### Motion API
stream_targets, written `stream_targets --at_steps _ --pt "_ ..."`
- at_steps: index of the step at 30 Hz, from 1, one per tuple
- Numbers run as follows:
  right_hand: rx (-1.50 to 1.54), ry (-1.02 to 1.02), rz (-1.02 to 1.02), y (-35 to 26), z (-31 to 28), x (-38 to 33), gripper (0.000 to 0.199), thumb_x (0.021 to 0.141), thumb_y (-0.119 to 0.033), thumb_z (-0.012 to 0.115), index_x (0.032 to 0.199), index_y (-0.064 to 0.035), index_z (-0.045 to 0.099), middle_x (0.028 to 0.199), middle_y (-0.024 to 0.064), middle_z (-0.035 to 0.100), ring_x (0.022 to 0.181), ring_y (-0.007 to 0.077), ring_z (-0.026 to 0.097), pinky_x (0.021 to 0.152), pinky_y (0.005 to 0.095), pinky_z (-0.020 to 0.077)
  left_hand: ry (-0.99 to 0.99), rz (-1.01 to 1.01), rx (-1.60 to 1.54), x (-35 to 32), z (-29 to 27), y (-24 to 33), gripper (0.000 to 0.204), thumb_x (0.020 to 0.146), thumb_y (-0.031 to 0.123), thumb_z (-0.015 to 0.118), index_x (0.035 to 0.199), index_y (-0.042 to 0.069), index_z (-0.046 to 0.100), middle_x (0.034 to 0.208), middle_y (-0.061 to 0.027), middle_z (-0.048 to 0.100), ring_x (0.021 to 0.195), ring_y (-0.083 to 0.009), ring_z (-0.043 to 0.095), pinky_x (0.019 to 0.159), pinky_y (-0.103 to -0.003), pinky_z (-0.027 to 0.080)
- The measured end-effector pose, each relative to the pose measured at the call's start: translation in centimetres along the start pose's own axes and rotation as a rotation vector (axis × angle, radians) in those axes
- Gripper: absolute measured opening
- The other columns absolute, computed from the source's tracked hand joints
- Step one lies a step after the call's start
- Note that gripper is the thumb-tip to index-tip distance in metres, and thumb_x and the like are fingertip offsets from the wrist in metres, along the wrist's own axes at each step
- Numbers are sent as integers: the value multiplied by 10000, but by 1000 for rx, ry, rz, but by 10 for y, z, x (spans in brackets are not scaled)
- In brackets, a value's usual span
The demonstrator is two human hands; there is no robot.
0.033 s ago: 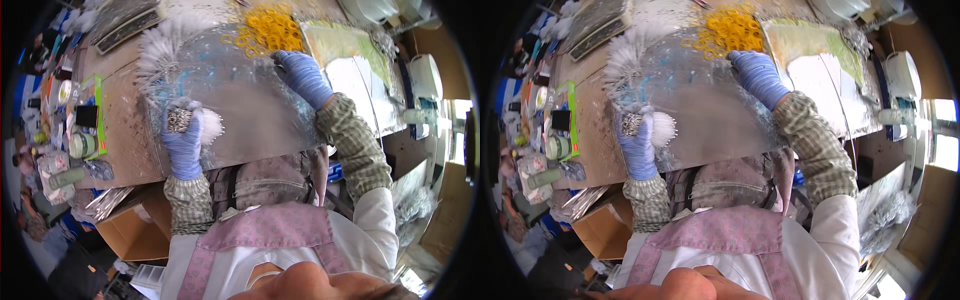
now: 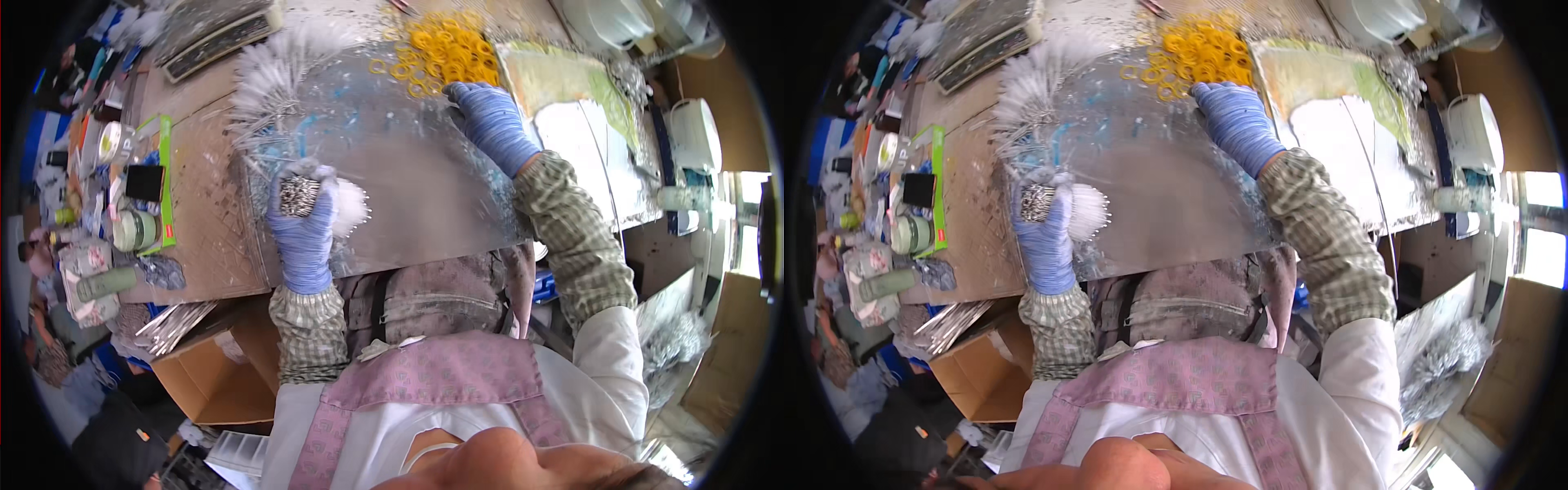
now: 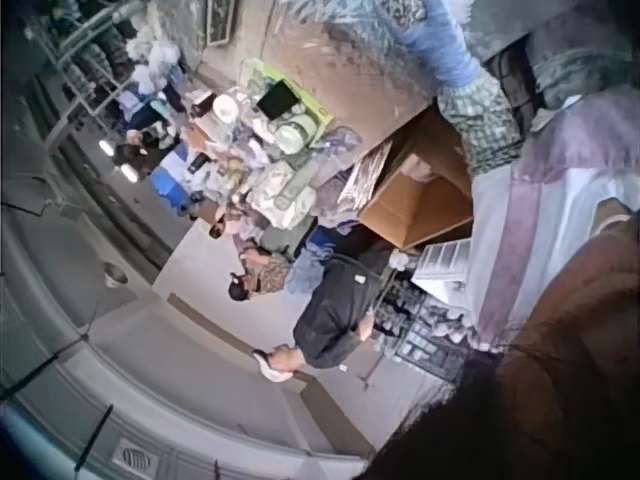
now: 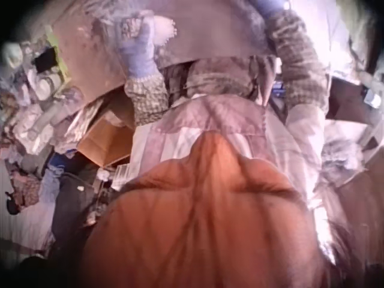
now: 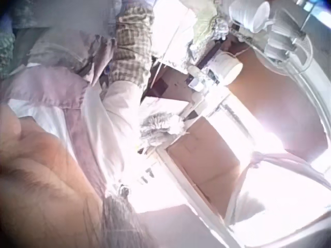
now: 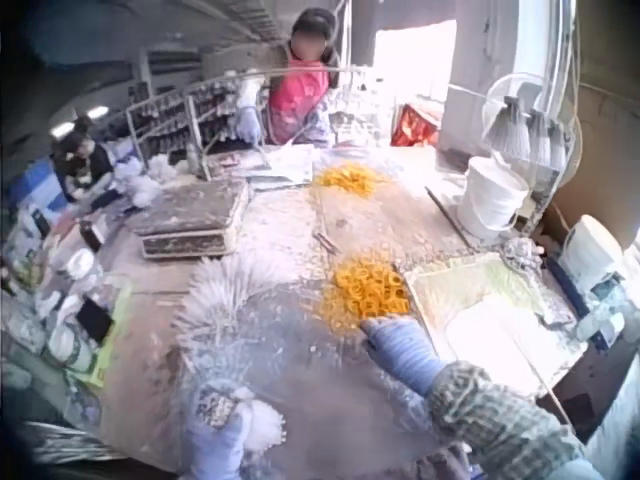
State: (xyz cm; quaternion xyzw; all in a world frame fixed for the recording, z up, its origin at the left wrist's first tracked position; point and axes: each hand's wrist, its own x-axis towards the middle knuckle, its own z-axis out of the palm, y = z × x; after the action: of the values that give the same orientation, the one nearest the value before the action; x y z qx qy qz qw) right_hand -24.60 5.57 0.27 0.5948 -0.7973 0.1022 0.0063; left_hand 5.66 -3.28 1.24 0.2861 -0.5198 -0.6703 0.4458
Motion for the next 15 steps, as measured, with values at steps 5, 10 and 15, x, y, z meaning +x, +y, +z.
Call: stream_targets --at_steps 5,10,15 --pt "-185 146 -46 4 46 30 230 841 -161 666 1069 -141 643 975 88 691 975 309 663 818 462 523 28 43 61 -10 -9 9 329 854 -90 692 1132 33 564 1071 -70 638 969 -150 640 877 -300 565" --pt "-41 19 85 -3 31 38 316 813 -183 715 1119 -149 650 1012 91 707 990 315 666 840 447 528 -15 63 -76 -12 -12 -4 335 842 -106 694 1115 38 567 1080 -78 645 964 -155 659 871 -301 566" --pt "88 97 -19 -14 23 33 259 849 -203 721 1090 -122 673 1005 109 732 975 315 687 860 427 540 -34 -38 -124 -12 -8 3 313 834 -72 718 1094 29 575 1053 -59 659 966 -129 665 869 -295 563"
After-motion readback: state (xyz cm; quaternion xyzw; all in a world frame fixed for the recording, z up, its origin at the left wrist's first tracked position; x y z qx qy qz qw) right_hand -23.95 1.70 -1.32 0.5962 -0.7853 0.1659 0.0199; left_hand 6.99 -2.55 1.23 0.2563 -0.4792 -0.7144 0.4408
